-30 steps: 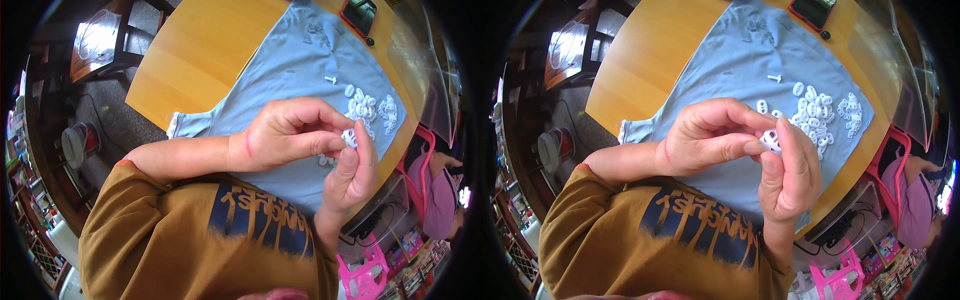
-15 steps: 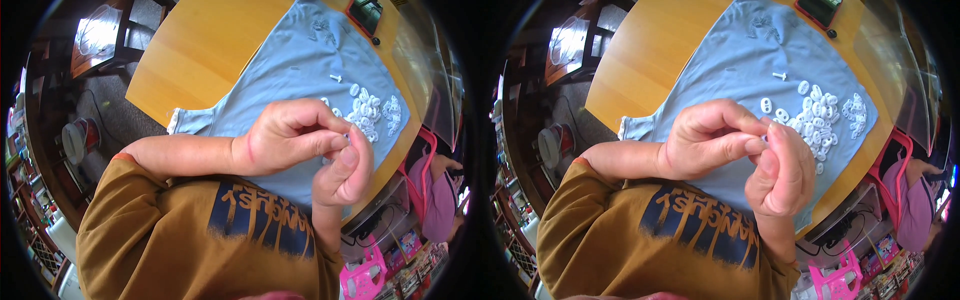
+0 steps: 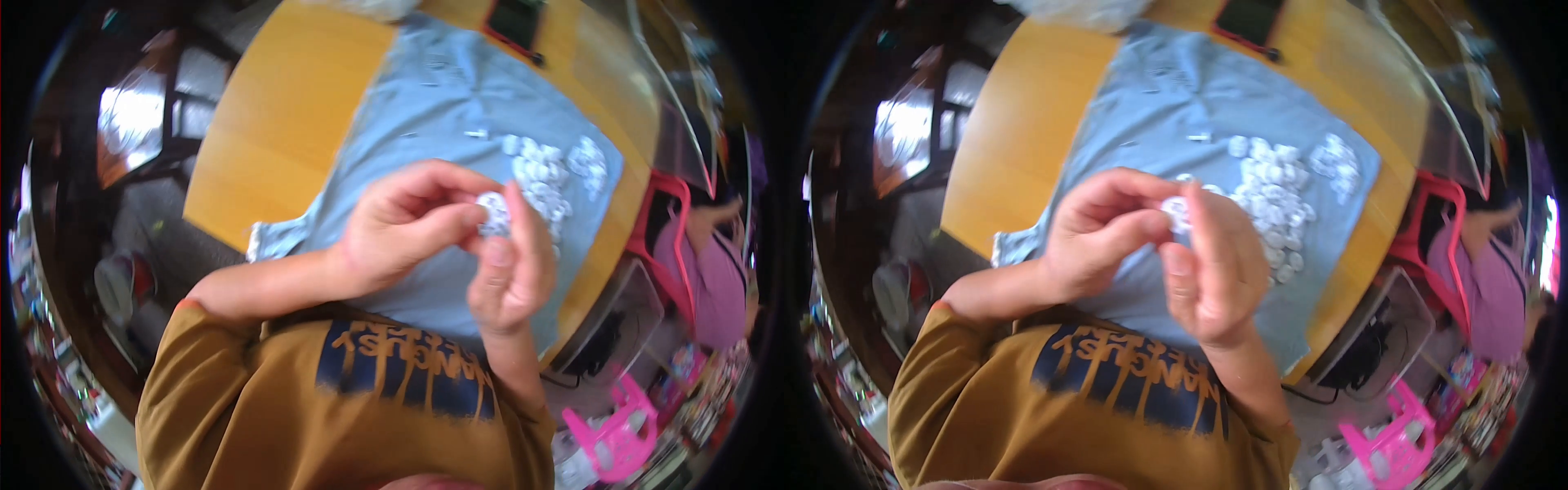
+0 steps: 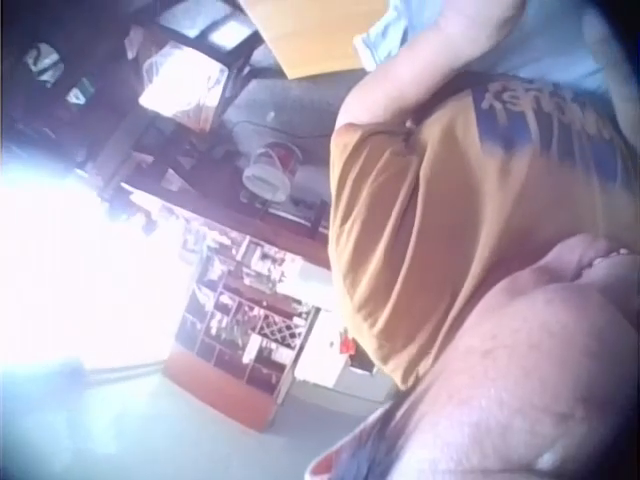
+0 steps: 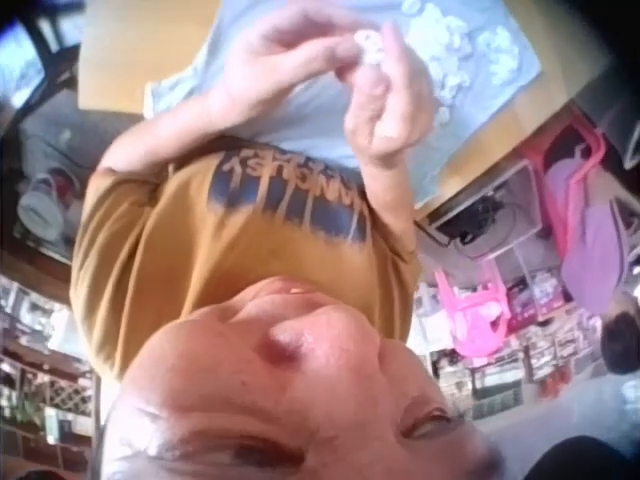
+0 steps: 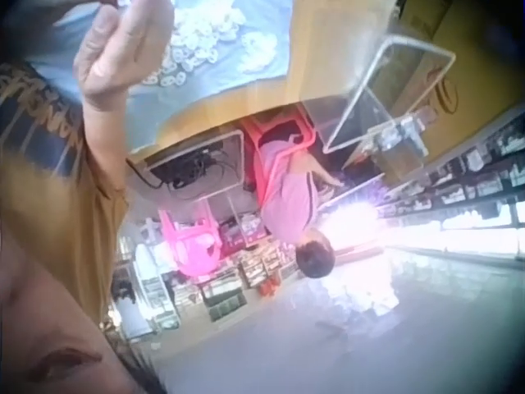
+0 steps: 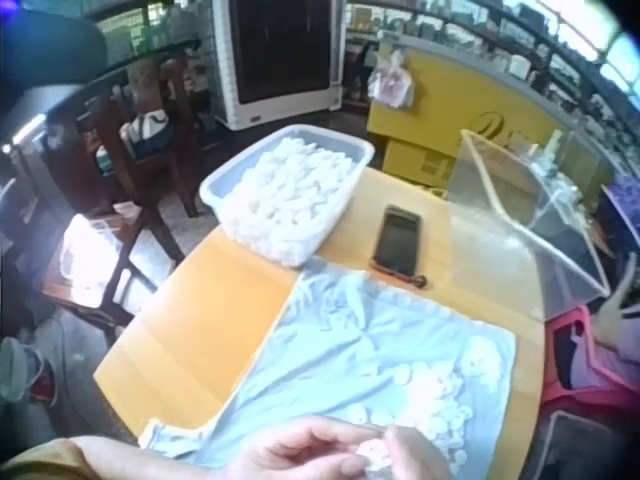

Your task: The person assembles plastic cord lock stoppers by inserting small metal springs into plastic toggle pieces by hand. The person then handles and arranges the plastic components on a cloth on the table.

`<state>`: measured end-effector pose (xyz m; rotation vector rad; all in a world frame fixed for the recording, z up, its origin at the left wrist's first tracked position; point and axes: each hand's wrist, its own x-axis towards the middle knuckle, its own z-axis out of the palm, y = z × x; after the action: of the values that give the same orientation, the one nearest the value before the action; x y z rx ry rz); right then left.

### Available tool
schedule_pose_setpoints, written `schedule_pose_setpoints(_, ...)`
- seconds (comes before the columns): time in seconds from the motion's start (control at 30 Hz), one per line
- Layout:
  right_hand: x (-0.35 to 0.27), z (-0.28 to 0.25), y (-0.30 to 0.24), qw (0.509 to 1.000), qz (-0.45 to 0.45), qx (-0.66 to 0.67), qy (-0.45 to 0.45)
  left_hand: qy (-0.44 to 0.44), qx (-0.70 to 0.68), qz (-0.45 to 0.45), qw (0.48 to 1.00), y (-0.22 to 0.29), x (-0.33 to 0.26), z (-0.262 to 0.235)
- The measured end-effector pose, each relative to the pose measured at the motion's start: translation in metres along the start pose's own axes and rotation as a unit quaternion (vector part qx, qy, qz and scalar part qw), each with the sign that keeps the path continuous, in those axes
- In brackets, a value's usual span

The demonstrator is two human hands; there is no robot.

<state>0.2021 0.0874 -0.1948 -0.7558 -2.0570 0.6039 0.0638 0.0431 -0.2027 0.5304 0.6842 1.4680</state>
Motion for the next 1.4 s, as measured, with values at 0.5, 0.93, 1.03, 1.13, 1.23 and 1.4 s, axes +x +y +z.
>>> schedule_pose_setpoints(0.5, 0.011, -0.076, 0.052, 0.864, 0.269, 0.229, 0.359, 0.063, 0.231, 0.118, 0.964, 0.084, 0.057, -0.045)
schedule_pose_setpoints(0.93, -0.006, -0.076, 0.091, 0.802, 0.327, 0.277, 0.416, -0.04, 0.674, 0.256, 0.692, 0.235, 0.171, -0.242)
schedule_pose_setpoints(1.03, -0.015, -0.076, 0.094, 0.795, 0.346, 0.254, 0.428, -0.123, 0.684, 0.23, 0.681, 0.092, 0.117, -0.067)
schedule_pose_setpoints(1.13, -0.013, -0.072, 0.097, 0.772, 0.354, 0.326, 0.415, -0.175, 0.717, 0.207, 0.642, 0.046, 0.1, 0.001)
schedule_pose_setpoints(1.23, -0.01, -0.066, 0.095, 0.767, 0.362, 0.331, 0.413, -0.367, 0.726, 0.171, 0.555, -0.007, 0.09, 0.024)
schedule_pose_setpoints(1.4, -0.011, -0.071, 0.101, 0.771, 0.356, 0.331, 0.411, -0.396, 0.75, 0.108, 0.519, -0.028, 0.073, 0.028)
